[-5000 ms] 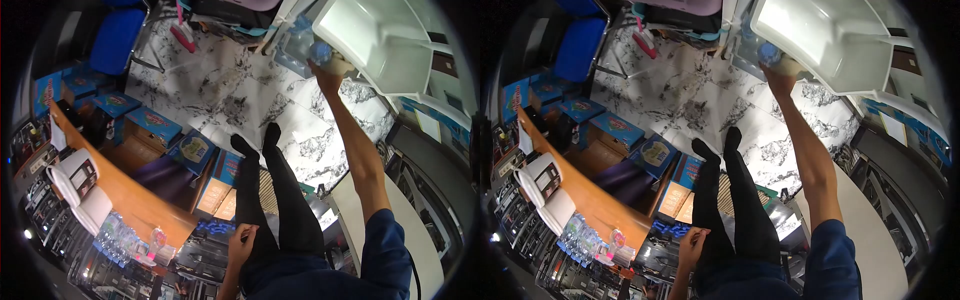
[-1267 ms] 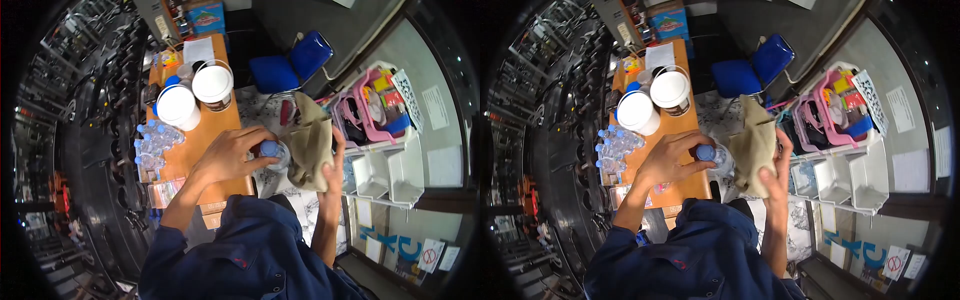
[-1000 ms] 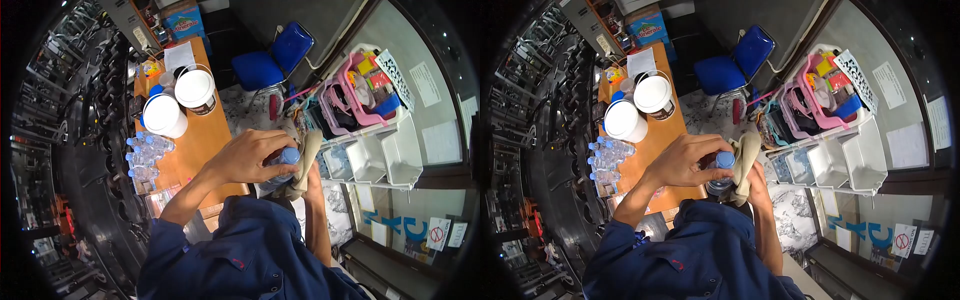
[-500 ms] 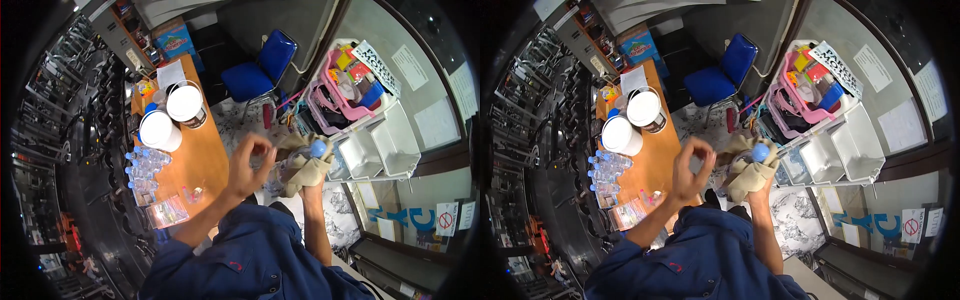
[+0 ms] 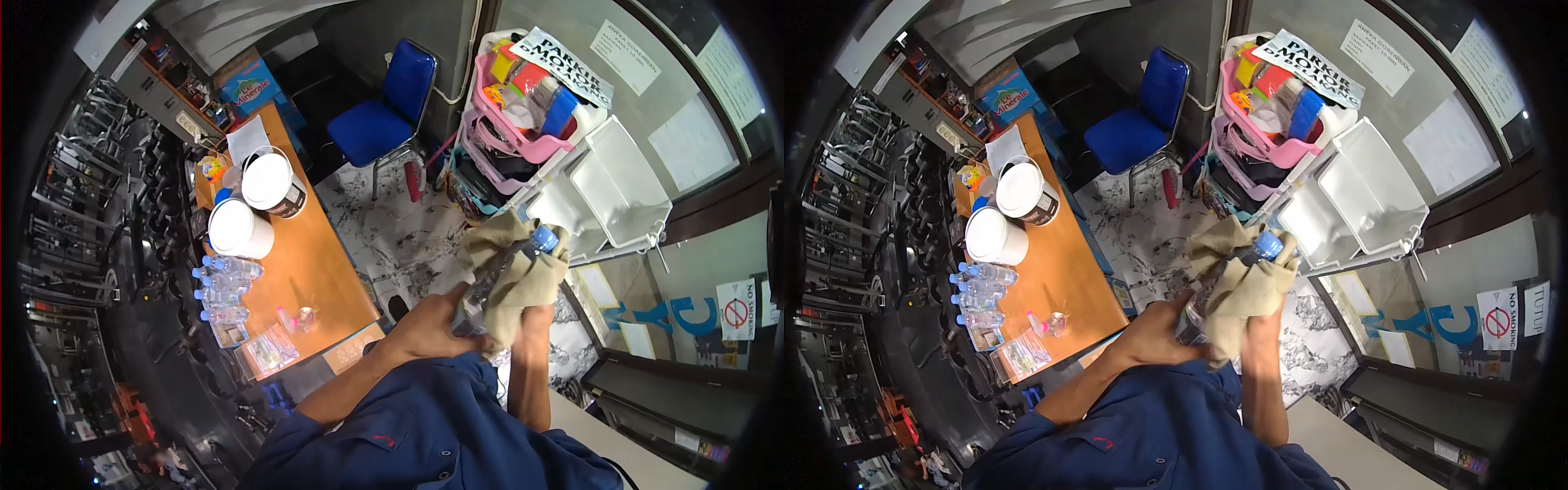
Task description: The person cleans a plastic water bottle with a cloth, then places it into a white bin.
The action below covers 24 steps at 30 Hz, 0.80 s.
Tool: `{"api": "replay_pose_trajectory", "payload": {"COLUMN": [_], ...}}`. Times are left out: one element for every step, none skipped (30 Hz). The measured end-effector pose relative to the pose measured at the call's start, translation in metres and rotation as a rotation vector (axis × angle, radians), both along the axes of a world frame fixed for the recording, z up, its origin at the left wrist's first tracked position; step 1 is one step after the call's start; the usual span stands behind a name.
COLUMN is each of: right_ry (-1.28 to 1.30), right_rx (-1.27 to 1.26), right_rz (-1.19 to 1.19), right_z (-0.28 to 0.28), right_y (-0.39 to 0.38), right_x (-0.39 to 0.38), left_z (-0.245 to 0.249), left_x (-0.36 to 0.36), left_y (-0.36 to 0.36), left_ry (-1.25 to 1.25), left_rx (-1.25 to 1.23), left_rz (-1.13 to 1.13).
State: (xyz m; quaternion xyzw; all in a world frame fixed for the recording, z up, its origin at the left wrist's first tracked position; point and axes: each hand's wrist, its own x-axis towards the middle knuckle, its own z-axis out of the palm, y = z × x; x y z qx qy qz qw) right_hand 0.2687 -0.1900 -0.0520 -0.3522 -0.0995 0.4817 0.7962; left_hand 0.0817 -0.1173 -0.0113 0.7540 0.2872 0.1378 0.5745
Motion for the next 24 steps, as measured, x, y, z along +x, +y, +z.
{"api": "replay_pose_trajectory", "payload": {"right_ry": [0.045,-0.072,-0.188,-0.301,-0.323,-0.315,-0.121,0.113,0.313,0.367,0.421,0.414,0.418,0.36,0.322,0.208,0.092,-0.159,-0.233,-0.304,-0.374,-0.377,-0.376,-0.377], "right_rx": [0.031,0.032,0.028,0.022,0.016,0.043,0.14,0.295,0.552,0.549,0.545,0.435,0.362,0.257,0.153,0.121,0.088,0.087,0.033,-0.023,-0.077,-0.138,-0.155,-0.17], "right_rz": [0.022,-0.001,-0.03,-0.065,-0.089,-0.095,-0.001,0.138,0.349,0.367,0.383,0.334,0.285,0.192,0.111,0.07,0.033,0.065,0.042,0.024,0.007,-0.022,-0.013,-0.007], "right_z": [0.008,0.008,0.007,0.007,0.01,0.011,0.013,0.019,0.028,0.03,0.032,0.041,0.044,0.04,0.038,0.03,0.02,-0.003,-0.005,-0.006,-0.007,-0.007,-0.012,-0.019], "right_y": [-0.001,-0.001,-0.001,-0.001,-0.004,-0.004,-0.004,-0.004,0.0,0.002,0.004,0.004,0.002,0.002,0.002,0.003,0.003,0.001,0.0,-0.001,-0.001,-0.002,-0.002,0.0], "right_x": [0.006,0.016,0.026,0.036,0.042,0.041,0.04,0.037,0.036,0.034,0.033,0.031,0.031,0.036,0.039,0.044,0.049,0.066,0.068,0.068,0.067,0.062,0.058,0.055], "left_z": [-0.015,-0.022,-0.021,-0.02,-0.02,-0.021,-0.025,-0.03,-0.037,-0.06,-0.062,-0.064,-0.064,-0.071,-0.075,-0.076,-0.074,-0.057,-0.056,-0.057,-0.057,-0.058,-0.061,-0.061], "left_x": [0.005,0.008,0.01,0.012,0.013,0.015,0.017,0.019,0.023,0.037,0.055,0.073,0.082,0.08,0.073,0.06,0.049,0.043,0.036,0.03,0.028,0.032,0.034,0.038], "left_y": [-0.005,-0.009,-0.01,-0.011,-0.013,-0.02,-0.032,-0.046,-0.061,-0.076,-0.091,-0.104,-0.113,-0.114,-0.109,-0.097,-0.084,-0.073,-0.068,-0.065,-0.063,-0.064,-0.067,-0.068], "left_ry": [-0.103,-0.208,-0.178,-0.147,-0.115,-0.239,-0.368,-0.501,-0.638,-0.814,-1.026,-1.247,-1.483,-1.493,-1.342,-1.191,-1.04,-0.924,-0.731,-0.546,-0.364,-0.262,-0.17,-0.078], "left_rx": [-0.009,-0.017,-0.251,-0.486,-0.724,-0.981,-1.235,-1.488,-1.74,-1.842,-1.931,-2.006,-2.063,-2.073,-2.046,-2.006,-1.953,-1.84,-1.575,-1.304,-1.027,-0.854,-0.609,-0.362], "left_rz": [-0.039,-0.075,-0.175,-0.273,-0.37,-0.431,-0.489,-0.543,-0.594,-0.818,-0.953,-1.088,-1.221,-1.148,-0.97,-0.803,-0.646,-0.509,-0.39,-0.272,-0.156,-0.095,-0.033,0.023]}}
